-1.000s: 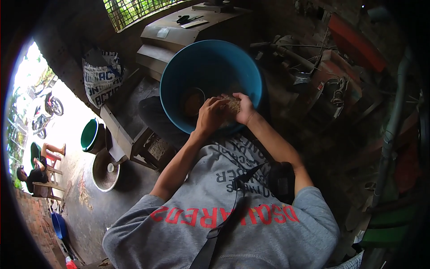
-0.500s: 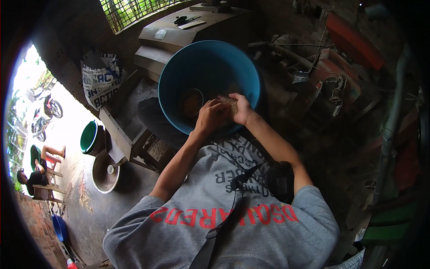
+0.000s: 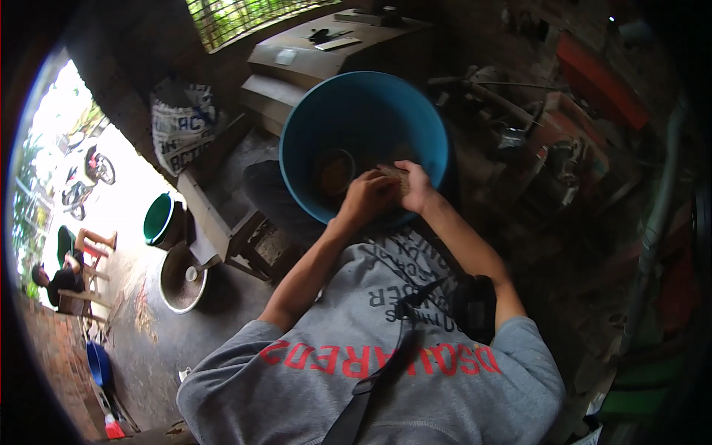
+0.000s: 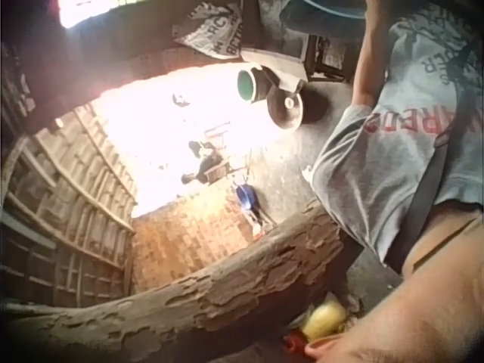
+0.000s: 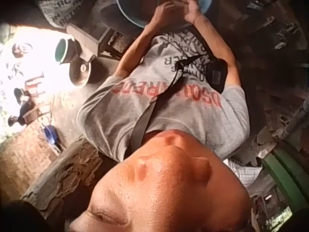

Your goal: Sorting through grains in a bowl to remove impurities or separate different types by hand.

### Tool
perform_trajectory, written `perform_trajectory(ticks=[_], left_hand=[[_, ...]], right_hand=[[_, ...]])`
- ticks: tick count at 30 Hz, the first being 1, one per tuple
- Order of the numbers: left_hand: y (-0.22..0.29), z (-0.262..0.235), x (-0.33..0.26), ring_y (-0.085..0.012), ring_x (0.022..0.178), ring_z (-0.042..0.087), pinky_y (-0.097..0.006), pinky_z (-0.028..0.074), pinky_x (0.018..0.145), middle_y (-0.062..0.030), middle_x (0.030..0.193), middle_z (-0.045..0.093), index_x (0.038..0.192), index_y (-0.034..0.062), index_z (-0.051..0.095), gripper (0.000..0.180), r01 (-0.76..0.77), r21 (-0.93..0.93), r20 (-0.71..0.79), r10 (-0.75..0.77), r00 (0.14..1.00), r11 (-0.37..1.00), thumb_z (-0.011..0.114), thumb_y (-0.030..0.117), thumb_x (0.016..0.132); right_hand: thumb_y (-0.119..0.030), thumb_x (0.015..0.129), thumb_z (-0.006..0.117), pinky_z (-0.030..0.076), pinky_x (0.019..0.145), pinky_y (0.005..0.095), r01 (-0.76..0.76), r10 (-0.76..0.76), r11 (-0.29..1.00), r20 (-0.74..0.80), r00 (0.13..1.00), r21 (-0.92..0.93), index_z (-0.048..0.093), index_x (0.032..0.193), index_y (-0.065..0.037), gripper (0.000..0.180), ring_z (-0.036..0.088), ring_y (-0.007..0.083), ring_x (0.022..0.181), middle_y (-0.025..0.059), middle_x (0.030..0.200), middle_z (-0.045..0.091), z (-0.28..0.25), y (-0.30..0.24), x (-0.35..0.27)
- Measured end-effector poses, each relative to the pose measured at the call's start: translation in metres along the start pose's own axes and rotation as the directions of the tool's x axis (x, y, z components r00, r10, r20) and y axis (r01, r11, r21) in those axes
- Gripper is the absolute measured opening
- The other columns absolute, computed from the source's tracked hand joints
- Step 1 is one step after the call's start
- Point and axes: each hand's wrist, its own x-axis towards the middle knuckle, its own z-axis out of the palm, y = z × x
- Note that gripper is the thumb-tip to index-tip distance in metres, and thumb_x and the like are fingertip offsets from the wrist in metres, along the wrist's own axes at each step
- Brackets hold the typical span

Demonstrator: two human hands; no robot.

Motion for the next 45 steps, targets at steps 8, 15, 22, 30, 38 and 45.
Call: perform_trajectory(ticks=[8, 15, 22, 30, 38, 45], left_hand=[[0.01, -0.006, 0.003, -0.0328, 0.088, 0.072, -0.04, 0.06, 0.076, -0.0155, 0.096, 0.072, 0.096, 0.0047, 0.077, 0.019, -0.018, -0.08, -0.076, 0.012, 0.997, 0.997, 0.079, 0.009, 0.077], [0.028, -0.01, 0.006, -0.0275, 0.088, 0.073, -0.037, 0.06, 0.075, -0.0118, 0.1, 0.071, 0.095, 0.0041, 0.073, 0.019, 0.017, -0.173, -0.092, -0.033, 0.995, 0.985, 0.081, 0.005, 0.077], [0.021, -0.013, 0.007, -0.0281, 0.089, 0.073, -0.035, 0.061, 0.076, -0.0139, 0.1, 0.072, 0.099, -0.0006, 0.072, 0.021, 0.036, -0.21, -0.053, -0.048, 0.997, 0.977, 0.079, 0.001, 0.079], [0.031, -0.004, 0.009, -0.0237, 0.088, 0.075, -0.034, 0.062, 0.076, -0.0122, 0.101, 0.074, 0.104, 0.0038, 0.076, 0.022, -0.072, -0.304, 0.004, 0.077, 0.997, 0.95, 0.079, 0.002, 0.082], [0.024, 0.004, 0.007, -0.0226, 0.09, 0.076, -0.035, 0.063, 0.08, -0.0115, 0.1, 0.077, 0.106, 0.0061, 0.079, 0.019, -0.111, -0.335, -0.008, 0.115, 0.993, 0.936, 0.078, 0.005, 0.087], [0.028, -0.005, 0.005, -0.0224, 0.086, 0.076, -0.034, 0.062, 0.078, -0.0132, 0.099, 0.077, 0.101, 0.0056, 0.08, 0.016, 0.072, -0.433, 0.074, -0.045, 0.996, 0.899, 0.079, 0.005, 0.085]], right_hand=[[-0.028, 0.104, 0.041, 0.053, 0.104, 0.0446, -0.02, 0.02, 1.0, 0.123, 0.992, 0.003, 0.069, 0.119, 0.001, 0.042, 0.069, 0.0312, 0.112, 0.0178, 0.12, 0.072, -0.018, -0.004, 0.017], [-0.031, 0.105, 0.045, 0.059, 0.089, 0.0414, -0.054, 0.059, 0.998, 0.128, 0.99, -0.043, 0.07, 0.112, -0.004, 0.037, 0.07, 0.0268, 0.098, 0.0118, 0.106, 0.074, -0.025, -0.014, 0.002], [-0.033, 0.104, 0.043, 0.051, 0.103, 0.0439, -0.017, 0.017, 0.996, 0.007, 1.0, -0.087, 0.066, 0.124, -0.004, 0.042, 0.063, 0.0276, 0.115, 0.012, 0.122, 0.068, -0.006, -0.011, -0.01], [-0.034, 0.107, 0.038, 0.055, 0.1, 0.044, -0.03, 0.027, 0.999, 0.104, 0.994, 0.028, 0.066, 0.126, -0.002, 0.047, 0.065, 0.0294, 0.119, 0.0157, 0.124, 0.07, -0.006, -0.012, -0.008], [-0.033, 0.106, 0.037, 0.053, 0.106, 0.0429, 0.037, -0.047, 0.996, -0.124, 0.991, -0.083, 0.06, 0.134, 0.002, 0.051, 0.065, 0.0315, 0.122, 0.0206, 0.135, 0.065, 0.02, -0.005, -0.033], [-0.035, 0.107, 0.032, 0.042, 0.118, 0.0461, 0.067, -0.089, 0.985, -0.144, 0.986, -0.157, 0.049, 0.147, 0.002, 0.058, 0.057, 0.0335, 0.133, 0.0206, 0.144, 0.059, 0.022, -0.004, -0.03]])
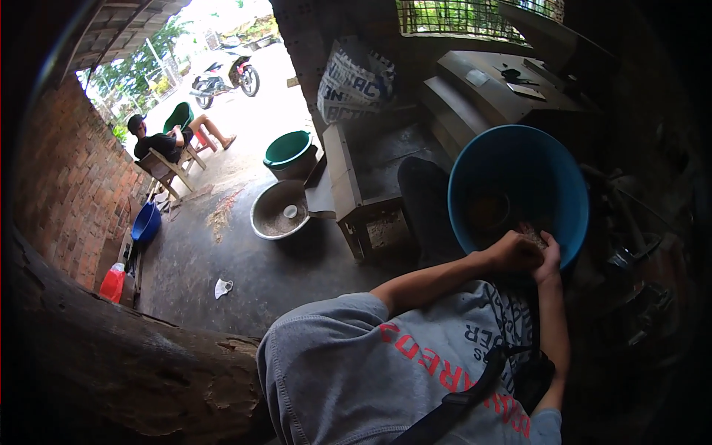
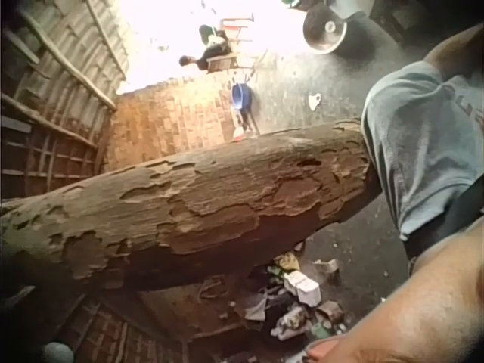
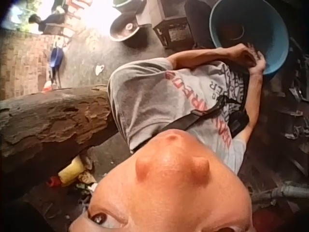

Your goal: Sorting through grains in a bowl to remove impurities or separate different types by hand.

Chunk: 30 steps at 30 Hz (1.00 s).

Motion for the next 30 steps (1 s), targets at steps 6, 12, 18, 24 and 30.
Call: perform_trajectory(ticks=[6, 12, 18, 24, 30], left_hand=[[0.01, 0.0, 0.005, -0.024, 0.086, 0.076, -0.034, 0.062, 0.072, -0.0136, 0.099, 0.075, 0.105, 0.0023, 0.077, 0.019, -0.123, 0.135, -0.103, 0.137, 0.985, 0.983, 0.078, 0.002, 0.085], [-0.004, -0.002, -0.004, -0.0225, 0.097, 0.075, -0.032, 0.062, 0.081, -0.013, 0.109, 0.074, 0.116, 0.0008, 0.072, 0.027, 0.078, 0.136, -0.319, -0.031, 0.947, 0.988, 0.075, -0.001, 0.089], [-0.018, -0.004, -0.001, -0.0173, 0.104, 0.07, -0.031, 0.057, 0.091, -0.0103, 0.109, 0.073, 0.113, 0.0007, 0.072, 0.025, 0.042, 0.025, -0.645, -0.016, 0.764, 0.999, 0.073, -0.006, 0.089], [-0.013, -0.011, 0.006, -0.0305, 0.129, 0.063, -0.039, 0.051, 0.108, -0.0121, 0.126, 0.071, 0.119, 0.0073, 0.075, 0.028, 0.139, 0.444, -0.58, 0.165, 0.798, 0.885, 0.07, 0.0, 0.092], [0.002, -0.001, 0.003, -0.0337, 0.111, 0.064, -0.044, 0.053, 0.097, -0.0113, 0.116, 0.072, 0.116, 0.0108, 0.077, 0.029, 0.027, 0.428, -0.243, 0.086, 0.966, 0.904, 0.074, 0.008, 0.087]], right_hand=[[-0.037, 0.107, 0.03, 0.045, 0.113, 0.0458, -0.127, 0.097, 0.983, 0.206, 0.974, 0.135, 0.051, 0.148, -0.006, 0.055, 0.057, 0.0319, 0.132, 0.0156, 0.143, 0.06, -0.033, -0.002, 0.035], [-0.03, 0.105, 0.038, 0.055, 0.1, 0.0443, 0.004, -0.007, 0.999, -0.09, 0.996, -0.04, 0.063, 0.125, -0.002, 0.043, 0.069, 0.0312, 0.107, 0.016, 0.123, 0.069, -0.003, 0.005, 0.008], [-0.026, 0.105, 0.031, 0.045, 0.115, 0.05, -0.175, 0.05, 0.923, 0.344, 0.938, 0.343, 0.056, 0.136, 0.006, 0.051, 0.059, 0.0408, 0.13, 0.0251, 0.139, 0.062, -0.033, 0.006, 0.045], [-0.033, 0.104, 0.031, 0.045, 0.115, 0.0511, -0.021, -0.055, 0.942, 0.217, 0.975, 0.335, 0.059, 0.136, 0.003, 0.056, 0.061, 0.039, 0.129, 0.0245, 0.139, 0.063, -0.027, 0.006, 0.045], [-0.04, 0.104, 0.031, 0.046, 0.112, 0.051, 0.012, -0.018, 0.989, 0.038, 0.999, 0.147, 0.061, 0.134, -0.001, 0.058, 0.064, 0.037, 0.12, 0.0207, 0.13, 0.067, -0.01, 0.003, 0.01]])
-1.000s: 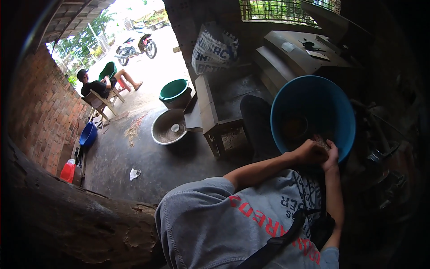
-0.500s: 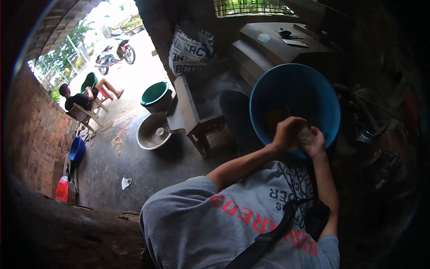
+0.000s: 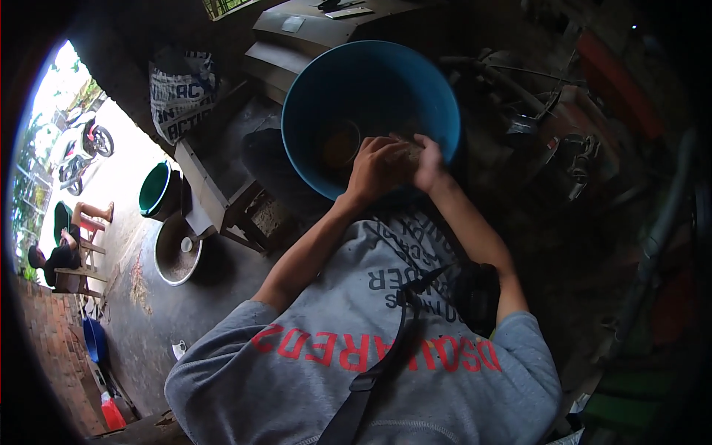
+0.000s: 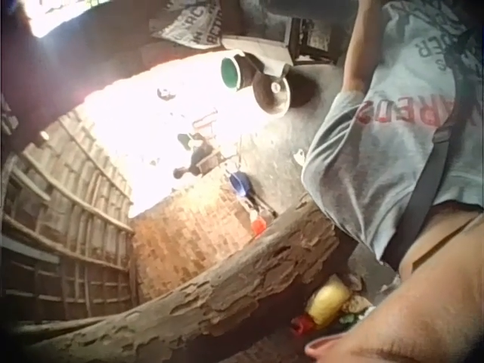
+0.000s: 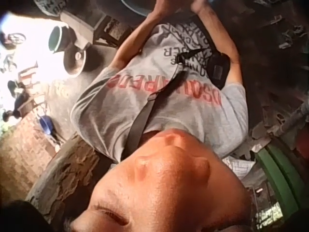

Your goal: Sorting through grains in a bowl to remove impurities or separate different types by hand.

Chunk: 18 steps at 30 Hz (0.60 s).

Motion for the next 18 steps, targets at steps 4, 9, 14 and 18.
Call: perform_trajectory(ticks=[4, 9, 14, 18], left_hand=[[0.001, 0.002, 0.001, -0.0328, 0.107, 0.066, -0.042, 0.056, 0.09, -0.0117, 0.112, 0.072, 0.115, 0.0093, 0.077, 0.029, -0.092, -0.07, 0.224, 0.105, 0.969, 0.993, 0.077, 0.01, 0.086], [-0.008, 0.01, -0.003, -0.0321, 0.1, 0.068, -0.042, 0.058, 0.084, -0.0131, 0.109, 0.072, 0.112, 0.0086, 0.078, 0.026, -0.081, -0.1, 0.218, 0.101, 0.971, 0.992, 0.078, 0.012, 0.086], [-0.004, 0.008, 0.0, -0.0238, 0.087, 0.073, -0.034, 0.059, 0.077, -0.0127, 0.105, 0.074, 0.109, 0.0063, 0.077, 0.022, -0.038, -0.091, 0.18, 0.054, 0.982, 0.995, 0.078, 0.007, 0.087], [-0.009, 0.004, -0.003, -0.0228, 0.081, 0.073, -0.033, 0.059, 0.073, -0.0126, 0.104, 0.074, 0.108, 0.0061, 0.077, 0.019, 0.112, -0.228, 0.138, -0.082, 0.987, 0.967, 0.077, 0.005, 0.088]], right_hand=[[-0.042, 0.104, 0.032, 0.051, 0.106, 0.0507, -0.049, 0.04, 0.997, 0.146, 0.988, 0.056, 0.064, 0.13, -0.003, 0.056, 0.064, 0.0344, 0.117, 0.0175, 0.126, 0.068, -0.016, 0.0, 0.015], [-0.042, 0.105, 0.034, 0.055, 0.099, 0.0484, -0.053, 0.047, 0.998, 0.161, 0.986, 0.03, 0.065, 0.127, -0.005, 0.053, 0.066, 0.0317, 0.114, 0.016, 0.124, 0.069, -0.015, 0.003, 0.017], [-0.04, 0.104, 0.037, 0.054, 0.099, 0.0469, -0.065, 0.052, 0.996, 0.193, 0.98, 0.061, 0.066, 0.123, -0.005, 0.05, 0.066, 0.0314, 0.107, 0.0155, 0.117, 0.07, -0.011, 0.001, 0.017], [-0.037, 0.104, 0.038, 0.053, 0.1, 0.046, -0.069, 0.067, 0.997, 0.072, 0.995, 0.024, 0.067, 0.121, -0.003, 0.047, 0.066, 0.0306, 0.108, 0.0154, 0.115, 0.071, -0.002, 0.003, 0.008]])
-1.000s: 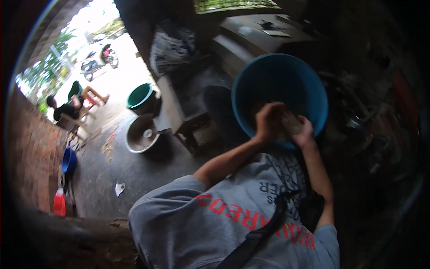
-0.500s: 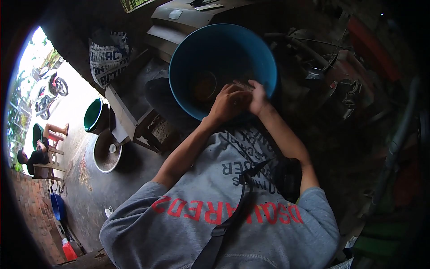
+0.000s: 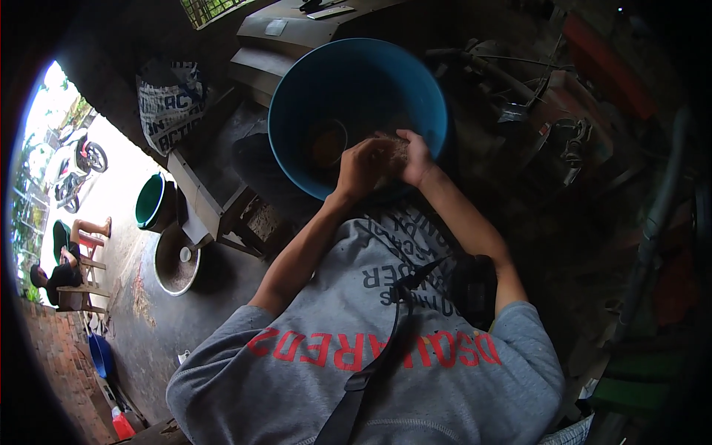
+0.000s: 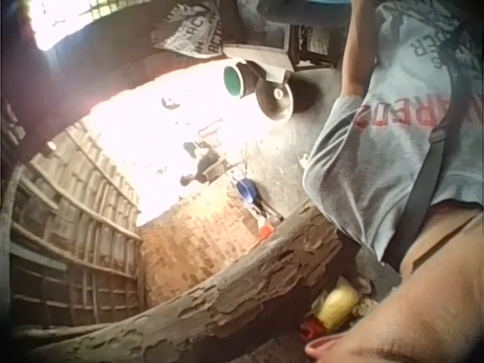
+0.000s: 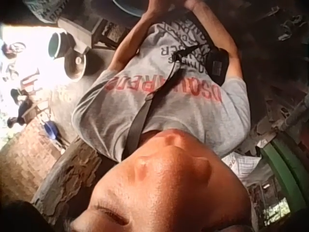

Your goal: Sorting through grains in a bowl to remove impurities or separate different types by hand.

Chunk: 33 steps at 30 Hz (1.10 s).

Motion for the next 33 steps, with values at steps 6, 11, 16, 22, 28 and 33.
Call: perform_trajectory(ticks=[6, 11, 16, 22, 28, 33], left_hand=[[-0.003, 0.001, 0.002, -0.0264, 0.084, 0.075, -0.034, 0.059, 0.073, -0.0156, 0.102, 0.074, 0.106, 0.0051, 0.076, 0.023, 0.026, 0.069, -0.091, -0.019, 0.996, 0.997, 0.071, -0.004, 0.085], [-0.009, 0.003, 0.001, -0.0276, 0.091, 0.076, -0.034, 0.06, 0.077, -0.0147, 0.105, 0.075, 0.11, 0.0069, 0.078, 0.03, 0.011, 0.057, -0.08, -0.007, 0.997, 0.998, 0.07, -0.005, 0.083], [-0.007, 0.003, 0.002, -0.0274, 0.094, 0.076, -0.034, 0.061, 0.081, -0.0142, 0.108, 0.076, 0.11, 0.0052, 0.078, 0.032, -0.036, 0.099, -0.033, 0.04, 0.999, 0.994, 0.07, -0.007, 0.081], [-0.004, 0.005, 0.002, -0.0277, 0.099, 0.076, -0.034, 0.061, 0.082, -0.0147, 0.108, 0.076, 0.11, 0.0035, 0.078, 0.033, 0.017, 0.041, -0.053, -0.014, 0.998, 0.999, 0.071, -0.007, 0.08], [-0.007, 0.002, 0.003, -0.0269, 0.097, 0.076, -0.034, 0.061, 0.083, -0.0136, 0.108, 0.076, 0.111, 0.0031, 0.078, 0.032, -0.051, 0.09, -0.027, 0.053, 0.998, 0.995, 0.072, -0.007, 0.08], [-0.001, 0.002, 0.006, -0.0219, 0.097, 0.076, -0.032, 0.061, 0.084, -0.0107, 0.11, 0.076, 0.114, 0.0062, 0.077, 0.026, -0.01, 0.1, -0.008, 0.011, 1.0, 0.995, 0.074, 0.0, 0.089]], right_hand=[[-0.035, 0.104, 0.039, 0.053, 0.102, 0.046, -0.019, 0.016, 0.999, 0.077, 0.997, 0.036, 0.068, 0.118, -0.002, 0.045, 0.067, 0.0299, 0.108, 0.0143, 0.113, 0.072, -0.007, -0.001, 0.008], [-0.034, 0.105, 0.04, 0.053, 0.102, 0.0447, -0.012, 0.017, 0.999, 0.099, 0.995, -0.049, 0.071, 0.113, -0.003, 0.044, 0.069, 0.0285, 0.107, 0.0123, 0.108, 0.074, -0.006, -0.001, 0.007], [-0.033, 0.105, 0.04, 0.053, 0.102, 0.0442, 0.002, 0.009, 0.997, 0.142, 0.99, -0.078, 0.071, 0.111, -0.004, 0.044, 0.069, 0.0274, 0.107, 0.0118, 0.109, 0.074, -0.003, 0.001, 0.004], [-0.033, 0.105, 0.041, 0.053, 0.102, 0.0437, 0.024, -0.006, 0.989, 0.125, 0.992, -0.146, 0.071, 0.11, -0.004, 0.042, 0.068, 0.0267, 0.107, 0.0126, 0.109, 0.073, -0.003, 0.003, 0.003], [-0.033, 0.105, 0.041, 0.053, 0.101, 0.0436, 0.003, 0.017, 0.99, 0.142, 0.99, -0.141, 0.071, 0.109, -0.005, 0.041, 0.068, 0.0265, 0.106, 0.0124, 0.109, 0.073, -0.001, 0.002, 0.003], [-0.032, 0.105, 0.041, 0.054, 0.1, 0.0444, 0.062, -0.043, 0.991, 0.158, 0.987, -0.121, 0.072, 0.108, -0.005, 0.041, 0.069, 0.0271, 0.105, 0.0121, 0.106, 0.075, -0.005, 0.001, 0.006]])
